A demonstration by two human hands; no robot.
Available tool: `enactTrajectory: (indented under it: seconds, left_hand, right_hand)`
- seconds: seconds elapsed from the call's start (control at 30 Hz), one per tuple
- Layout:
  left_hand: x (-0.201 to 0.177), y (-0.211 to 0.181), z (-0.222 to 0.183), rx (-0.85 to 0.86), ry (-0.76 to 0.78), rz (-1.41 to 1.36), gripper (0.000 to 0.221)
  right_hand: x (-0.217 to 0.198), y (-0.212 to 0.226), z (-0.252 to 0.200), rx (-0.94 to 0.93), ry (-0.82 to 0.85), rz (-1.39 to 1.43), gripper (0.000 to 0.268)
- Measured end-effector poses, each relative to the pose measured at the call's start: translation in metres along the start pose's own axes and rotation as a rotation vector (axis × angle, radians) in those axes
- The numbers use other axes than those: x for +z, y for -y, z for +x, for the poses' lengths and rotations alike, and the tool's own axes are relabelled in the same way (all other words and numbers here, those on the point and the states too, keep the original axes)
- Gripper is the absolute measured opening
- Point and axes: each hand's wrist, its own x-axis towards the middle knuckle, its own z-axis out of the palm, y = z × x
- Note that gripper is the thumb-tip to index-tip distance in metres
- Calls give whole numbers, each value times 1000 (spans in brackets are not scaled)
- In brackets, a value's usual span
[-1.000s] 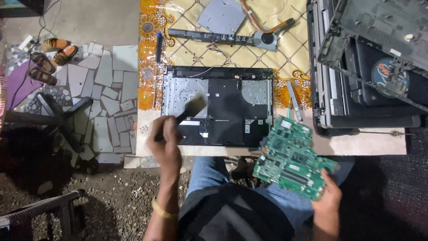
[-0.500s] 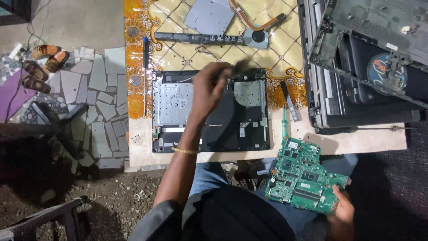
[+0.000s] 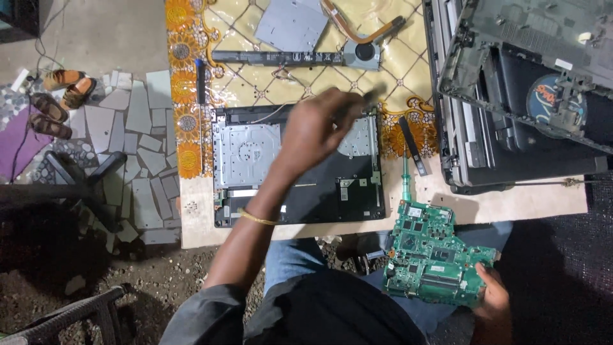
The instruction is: Cleaning a laptop motherboard and internal chassis with a brush and then reassembling them.
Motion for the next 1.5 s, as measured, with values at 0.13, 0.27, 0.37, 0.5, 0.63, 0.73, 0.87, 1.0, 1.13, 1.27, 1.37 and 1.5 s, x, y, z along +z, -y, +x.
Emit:
enactTrajectory:
  seconds: [0.13, 0.27, 0.37, 0.5, 0.63, 0.73, 0.87, 1.0, 1.13, 1.27, 1.37, 1.5]
  left_hand:
    - [46, 3, -27, -30, 37, 170, 46]
    - [27, -32, -42, -161, -131, -51, 6]
    - [32, -25, -56, -211, -174, -81, 12]
    - [36, -29, -67, -551, -262, -406, 18]
    - [41, -31, -74, -409, -256, -277, 9]
    - [35, -42, -90, -490, -92, -397, 6]
    - [23, -63, -103, -469, -98, -313, 4]
    - [6, -84, -121, -585, 69, -424, 16]
    - [-6, -102, -141, -493, -82, -277, 11]
    - [-16, -111, -163, -527, 74, -287, 3]
    - [-16, -108, -170, -577, 7, -294, 7]
    - [-14, -107, -173, -675, 5, -402, 6]
  right_hand:
    - [14, 9, -4, 61, 43, 72, 37]
    - [-31, -18, 5, 32, 91, 63, 37]
    - [-37, -30, 7, -204, 50, -286, 41]
    - [-26, -17, -4, -599, 195, -817, 53]
    - [-38, -28, 7, -676, 193, -761, 50]
    - [-26, -18, 8, -782, 280, -738, 61]
    - [-15, -11, -2, -719, 250, -767, 53]
    - [-42, -29, 6, -498, 187, -517, 37]
    - [11, 5, -1, -848, 341, -748, 53]
    - [65, 40, -18, 47, 437, 391, 46]
    - [55, 35, -17, 10, 362, 325, 33]
    - [39, 28, -14, 41, 72, 105, 22]
